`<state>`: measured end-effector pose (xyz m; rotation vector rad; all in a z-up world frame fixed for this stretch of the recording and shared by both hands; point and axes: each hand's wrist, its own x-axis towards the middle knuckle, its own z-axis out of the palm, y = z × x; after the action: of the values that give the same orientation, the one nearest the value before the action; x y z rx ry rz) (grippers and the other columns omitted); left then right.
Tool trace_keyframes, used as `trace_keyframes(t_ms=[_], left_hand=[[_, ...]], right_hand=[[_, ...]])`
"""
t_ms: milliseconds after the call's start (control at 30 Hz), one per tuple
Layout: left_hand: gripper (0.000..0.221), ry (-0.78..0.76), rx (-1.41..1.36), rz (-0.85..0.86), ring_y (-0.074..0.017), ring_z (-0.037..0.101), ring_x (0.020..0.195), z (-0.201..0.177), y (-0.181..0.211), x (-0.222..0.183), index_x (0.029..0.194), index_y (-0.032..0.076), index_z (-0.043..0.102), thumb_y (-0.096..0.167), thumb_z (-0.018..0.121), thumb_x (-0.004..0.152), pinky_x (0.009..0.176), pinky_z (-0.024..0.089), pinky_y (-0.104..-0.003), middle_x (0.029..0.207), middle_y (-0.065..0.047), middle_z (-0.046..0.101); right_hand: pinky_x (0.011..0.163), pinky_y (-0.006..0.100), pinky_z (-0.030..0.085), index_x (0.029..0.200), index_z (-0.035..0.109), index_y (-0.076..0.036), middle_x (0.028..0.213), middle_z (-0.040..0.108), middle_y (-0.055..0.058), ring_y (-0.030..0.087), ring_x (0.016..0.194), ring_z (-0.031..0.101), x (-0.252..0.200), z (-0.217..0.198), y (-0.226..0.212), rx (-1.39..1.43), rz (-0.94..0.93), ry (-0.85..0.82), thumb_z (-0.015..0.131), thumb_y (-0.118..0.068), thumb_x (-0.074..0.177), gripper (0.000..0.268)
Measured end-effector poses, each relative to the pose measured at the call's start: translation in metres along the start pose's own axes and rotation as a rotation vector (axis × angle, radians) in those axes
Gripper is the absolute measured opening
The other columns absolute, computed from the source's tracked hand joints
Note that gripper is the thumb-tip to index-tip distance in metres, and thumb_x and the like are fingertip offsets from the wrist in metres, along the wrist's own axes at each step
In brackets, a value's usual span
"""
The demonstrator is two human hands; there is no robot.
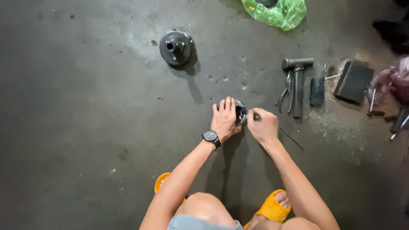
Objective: Assembling a mechanical component on the floor and then using a lathe machine to machine a metal part.
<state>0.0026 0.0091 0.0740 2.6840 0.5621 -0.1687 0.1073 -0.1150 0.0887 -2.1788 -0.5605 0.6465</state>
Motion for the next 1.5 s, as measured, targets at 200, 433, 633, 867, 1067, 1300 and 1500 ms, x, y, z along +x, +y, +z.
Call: trace_keyframes(t_ms=[200, 433, 633, 867, 1067, 1300, 1500], left_hand=[[0.097, 0.421, 0.397, 0.419, -0.0334, 0.02, 0.155, 0.046, -0.049, 0.01, 0.151, 0.021, 0.036, 0.04, 0.088, 0.071, 0.115, 0.025, -0.068, 0.165, -0.009, 0.027], [0.12, 0.035, -0.18, -0.077, -0.0408, 0.034, 0.141, -0.011, -0.014, 0.001, 0.15, -0.004, 0.031, 0.055, 0.089, 0.063, 0.11, 0.031, -0.065, 0.152, -0.026, 0.035], [0.114, 0.162, -0.052, -0.099, -0.0371, 0.046, 0.127, -0.001, -0.004, 0.003, 0.146, -0.011, 0.038, 0.051, 0.089, 0.065, 0.104, 0.039, -0.056, 0.139, -0.023, 0.047], [0.107, 0.137, -0.046, -0.072, -0.0374, 0.047, 0.126, 0.004, -0.007, 0.003, 0.145, -0.012, 0.041, 0.044, 0.087, 0.067, 0.106, 0.04, -0.054, 0.138, -0.024, 0.048], [0.093, 0.28, 0.168, 0.207, -0.0354, 0.039, 0.142, 0.011, -0.028, 0.012, 0.144, 0.004, 0.042, 0.034, 0.084, 0.067, 0.11, 0.034, -0.067, 0.152, -0.015, 0.041], [0.122, -0.069, -0.097, -0.06, -0.0408, 0.032, 0.142, -0.056, -0.003, 0.013, 0.149, -0.006, 0.03, 0.051, 0.089, 0.058, 0.109, 0.029, -0.07, 0.152, -0.026, 0.032], [0.115, 0.121, -0.032, -0.045, -0.0383, 0.046, 0.129, -0.004, -0.003, 0.014, 0.148, -0.011, 0.035, 0.047, 0.09, 0.066, 0.105, 0.037, -0.061, 0.144, -0.024, 0.044]], right_hand=[[0.06, 0.023, 0.052, 0.112, 0.073, 0.0, 0.084, 0.071, 0.002, 0.007, 0.07, 0.065, -0.02, -0.043, -0.091, 0.291, -0.062, 0.217, 0.063, -0.01, 0.099, 0.019], [0.06, 0.025, 0.055, 0.109, 0.076, 0.002, 0.081, 0.075, 0.007, 0.01, 0.067, 0.069, -0.013, -0.035, -0.052, 0.183, 0.004, 0.11, 0.059, -0.01, 0.103, 0.022], [0.065, 0.025, 0.059, 0.112, 0.073, 0.004, 0.088, 0.075, 0.01, 0.012, 0.073, 0.073, -0.007, -0.026, -0.053, 0.202, -0.41, 0.258, 0.054, -0.01, 0.107, 0.024], [0.057, 0.028, 0.052, 0.105, 0.075, 0.004, 0.084, 0.074, 0.014, 0.018, 0.065, 0.07, -0.01, -0.025, -0.072, 0.001, -0.32, 0.194, 0.056, -0.006, 0.103, 0.021], [0.066, 0.029, 0.054, 0.103, 0.076, 0.005, 0.086, 0.072, 0.02, 0.022, 0.074, 0.074, -0.009, -0.024, -0.072, -0.116, -0.357, 0.14, 0.066, -0.008, 0.1, 0.016], [0.061, 0.028, 0.055, 0.104, 0.074, 0.004, 0.084, 0.075, 0.012, 0.014, 0.067, 0.07, 0.0, -0.036, -0.08, 0.105, -0.09, 0.135, 0.065, -0.009, 0.099, 0.017], [0.064, 0.03, 0.051, 0.109, 0.074, 0.003, 0.082, 0.07, 0.014, 0.016, 0.07, 0.066, -0.005, -0.022, -0.063, 0.135, -0.429, 0.274, 0.062, -0.008, 0.104, 0.017]])
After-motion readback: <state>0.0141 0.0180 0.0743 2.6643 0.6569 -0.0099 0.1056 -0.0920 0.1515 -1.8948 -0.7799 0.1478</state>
